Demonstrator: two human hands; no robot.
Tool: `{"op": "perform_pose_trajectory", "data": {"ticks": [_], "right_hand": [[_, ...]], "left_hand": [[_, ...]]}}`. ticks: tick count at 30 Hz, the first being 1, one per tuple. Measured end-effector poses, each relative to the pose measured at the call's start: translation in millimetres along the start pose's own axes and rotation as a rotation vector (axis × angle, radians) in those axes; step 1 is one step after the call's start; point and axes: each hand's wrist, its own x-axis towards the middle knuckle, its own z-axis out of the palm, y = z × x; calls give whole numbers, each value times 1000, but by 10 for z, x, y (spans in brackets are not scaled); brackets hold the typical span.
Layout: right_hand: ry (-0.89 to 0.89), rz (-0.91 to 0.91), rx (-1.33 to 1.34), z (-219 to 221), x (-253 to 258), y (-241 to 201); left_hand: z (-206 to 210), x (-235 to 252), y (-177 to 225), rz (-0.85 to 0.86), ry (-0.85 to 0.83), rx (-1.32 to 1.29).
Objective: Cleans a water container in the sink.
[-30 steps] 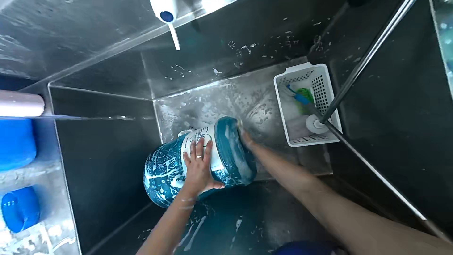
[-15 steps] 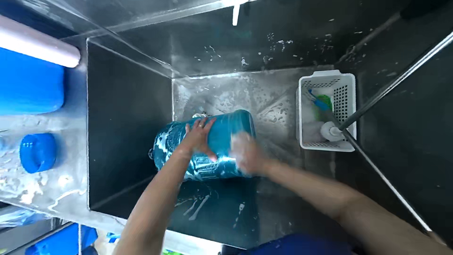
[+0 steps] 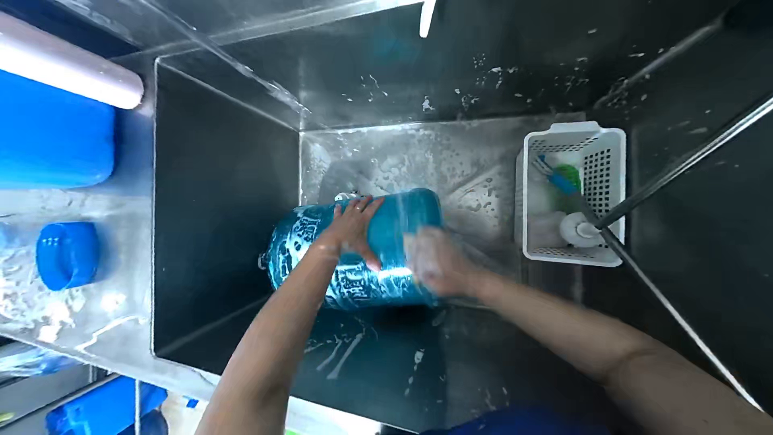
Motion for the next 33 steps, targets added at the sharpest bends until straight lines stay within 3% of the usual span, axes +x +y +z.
{"op": "perform_pose_trajectory", "data": {"ticks": [1, 2, 4, 6, 7, 9, 11, 13, 15, 17, 19, 21, 23, 26, 29, 31, 33], "right_hand": [[31, -122, 29, 59, -142, -105], [-13, -128, 67, 16, -126, -125], [-170, 160, 141, -195, 326, 152], [-199, 505, 187, -242, 819, 655], [-192, 575, 190, -218, 885, 739], [-62, 366, 65, -78, 608, 490], [87, 35, -21, 234, -147, 55], [42, -197, -38, 309, -632, -165], [33, -241, 45, 135, -532, -72], [214, 104, 204, 12, -156, 208], [386, 637, 410, 204, 12, 646], [287, 1017, 485, 515, -145, 841], [171, 1139, 519, 454, -246, 608], [268, 1140, 708, 188, -301, 147], [344, 1156, 773, 72, -228, 59], [527, 997, 726, 32, -137, -116], [520, 715, 518, -16, 33, -4]], "left_hand": [[15, -6, 22, -16, 4, 9], [91, -96, 107, -30, 14, 22], [400, -384, 329, -21, 84, 51], [735, -587, 449, 6, 214, 33], [731, -568, 431, 3, 215, 28], [404, -334, 325, -17, 113, 14], [143, -27, 199, 18, 56, -14], [41, 150, 176, 49, 50, -31], [111, -7, 266, 45, 77, -15], [413, -270, 385, 52, 178, 47], [666, -370, 455, 60, 327, 69], [722, -367, 457, 57, 358, 90], [665, -347, 466, 54, 364, 89], [650, -372, 509, 20, 309, 77], [729, -388, 463, 91, 406, 75], [741, -385, 438, 131, 466, 77], [752, -392, 454, 138, 476, 69]]}}
